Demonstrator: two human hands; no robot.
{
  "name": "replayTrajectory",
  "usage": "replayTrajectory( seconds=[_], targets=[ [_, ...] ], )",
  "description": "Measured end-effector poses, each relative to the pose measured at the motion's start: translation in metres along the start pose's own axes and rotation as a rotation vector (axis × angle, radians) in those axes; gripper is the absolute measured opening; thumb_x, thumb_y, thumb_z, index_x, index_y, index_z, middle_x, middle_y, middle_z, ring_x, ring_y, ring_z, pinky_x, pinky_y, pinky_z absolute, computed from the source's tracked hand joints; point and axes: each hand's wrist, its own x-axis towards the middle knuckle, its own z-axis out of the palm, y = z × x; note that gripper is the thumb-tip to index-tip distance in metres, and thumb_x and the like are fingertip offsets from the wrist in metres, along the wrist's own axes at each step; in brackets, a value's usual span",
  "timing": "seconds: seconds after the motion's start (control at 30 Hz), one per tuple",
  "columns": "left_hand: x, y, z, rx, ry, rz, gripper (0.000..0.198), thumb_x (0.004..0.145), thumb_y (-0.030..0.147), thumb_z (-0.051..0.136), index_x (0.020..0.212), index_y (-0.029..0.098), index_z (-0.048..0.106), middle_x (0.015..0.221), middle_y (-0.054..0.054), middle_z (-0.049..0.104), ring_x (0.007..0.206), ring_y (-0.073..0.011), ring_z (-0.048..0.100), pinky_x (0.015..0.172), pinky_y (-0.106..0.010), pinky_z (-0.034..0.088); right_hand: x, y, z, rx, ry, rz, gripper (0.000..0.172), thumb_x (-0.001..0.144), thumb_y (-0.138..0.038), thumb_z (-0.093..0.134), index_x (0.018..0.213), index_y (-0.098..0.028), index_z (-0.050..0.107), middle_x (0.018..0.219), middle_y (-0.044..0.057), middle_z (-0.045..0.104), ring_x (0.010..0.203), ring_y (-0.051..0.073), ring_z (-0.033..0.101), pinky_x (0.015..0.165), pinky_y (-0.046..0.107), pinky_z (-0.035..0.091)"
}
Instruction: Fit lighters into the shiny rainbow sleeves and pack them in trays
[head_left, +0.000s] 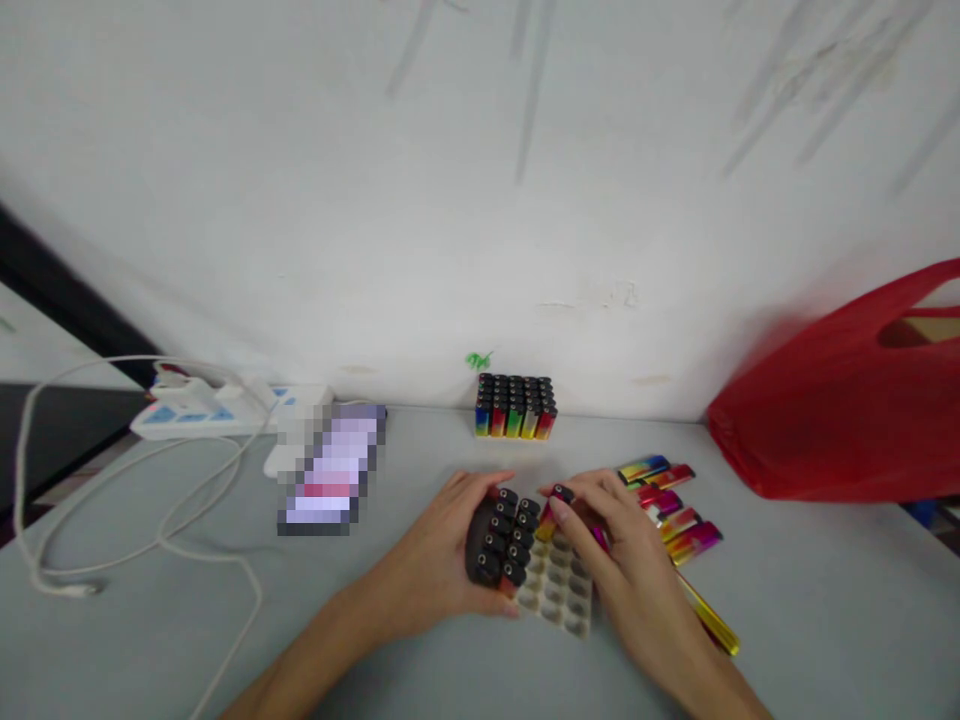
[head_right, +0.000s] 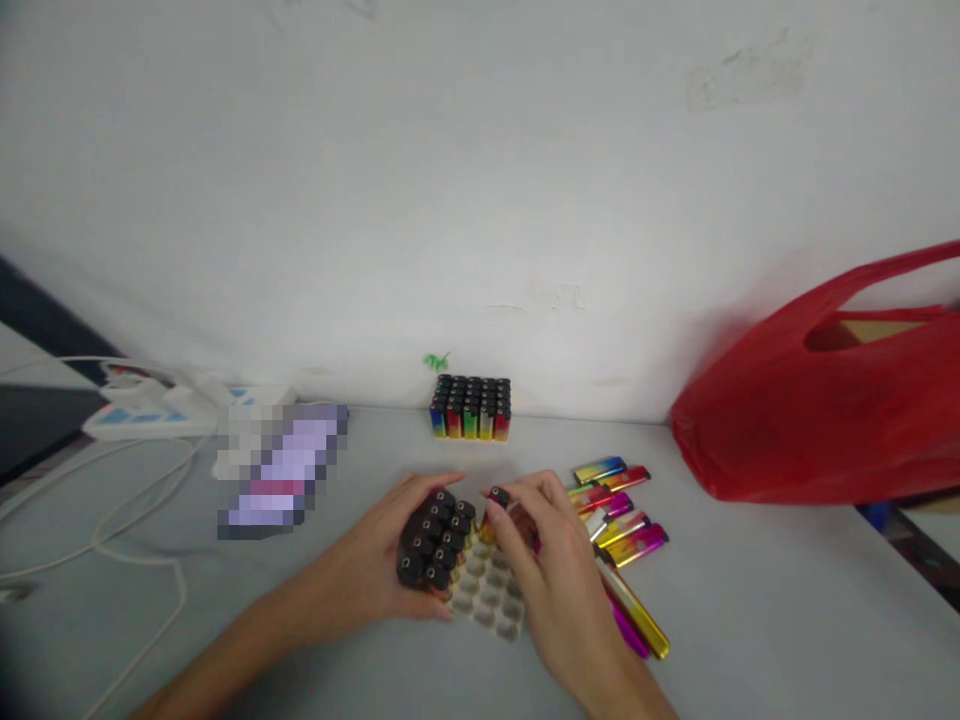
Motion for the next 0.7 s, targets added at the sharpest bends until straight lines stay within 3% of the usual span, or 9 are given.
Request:
replayTrajectory(
  seconds=[0.23, 0.5, 0.6, 0.7],
  targets=[
    [0.000, -0.002, 0.001, 0.018, 0.011, 0.018, 0.114, 0.054, 0.029, 0.109, 0.152, 0.031, 0.050, 0.140, -0.009, 0.057, 0.131, -0.0366, 0.058, 0.116, -0.053, 0.048, -0.003, -0.007, -0.002, -0.094, -0.090, -0.078, 0.025, 0.113, -0.038, 0.050, 0.108, -0.027, 0.072, 0.109, 0.007, 0.064, 0.103, 0.026, 0.062, 0.091, 0.040, 0.046],
    [0.000, -0.002, 0.001, 0.019, 0.011, 0.023, 0.113, 0.055, 0.029, 0.109, 0.151, 0.029, 0.049, 0.142, -0.010, 0.057, 0.134, -0.0359, 0.057, 0.119, -0.051, 0.046, -0.005, -0.008, -0.002, -0.119, -0.087, -0.098, 0.029, 0.114, -0.038, 0.045, 0.110, -0.026, 0.071, 0.107, 0.007, 0.066, 0.103, 0.025, 0.063, 0.091, 0.039, 0.046],
    [0.000, -0.002, 0.001, 0.016, 0.005, 0.026, 0.113, 0.057, 0.034, 0.108, 0.152, 0.031, 0.048, 0.142, -0.010, 0.056, 0.134, -0.0362, 0.056, 0.119, -0.052, 0.045, -0.004, -0.005, -0.002, -0.175, -0.033, -0.104, 0.031, 0.115, -0.038, 0.042, 0.106, -0.026, 0.069, 0.106, 0.008, 0.067, 0.102, 0.027, 0.063, 0.089, 0.041, 0.046],
    [0.000, -0.004, 0.001, 0.014, 0.003, 0.023, 0.113, 0.058, 0.035, 0.108, 0.153, 0.031, 0.047, 0.143, -0.010, 0.055, 0.135, -0.0367, 0.056, 0.120, -0.053, 0.045, -0.001, 0.004, -0.004, -0.381, 0.121, -0.112, 0.031, 0.113, -0.038, 0.042, 0.107, -0.024, 0.069, 0.108, 0.012, 0.070, 0.107, 0.032, 0.061, 0.095, 0.048, 0.044]
  ],
)
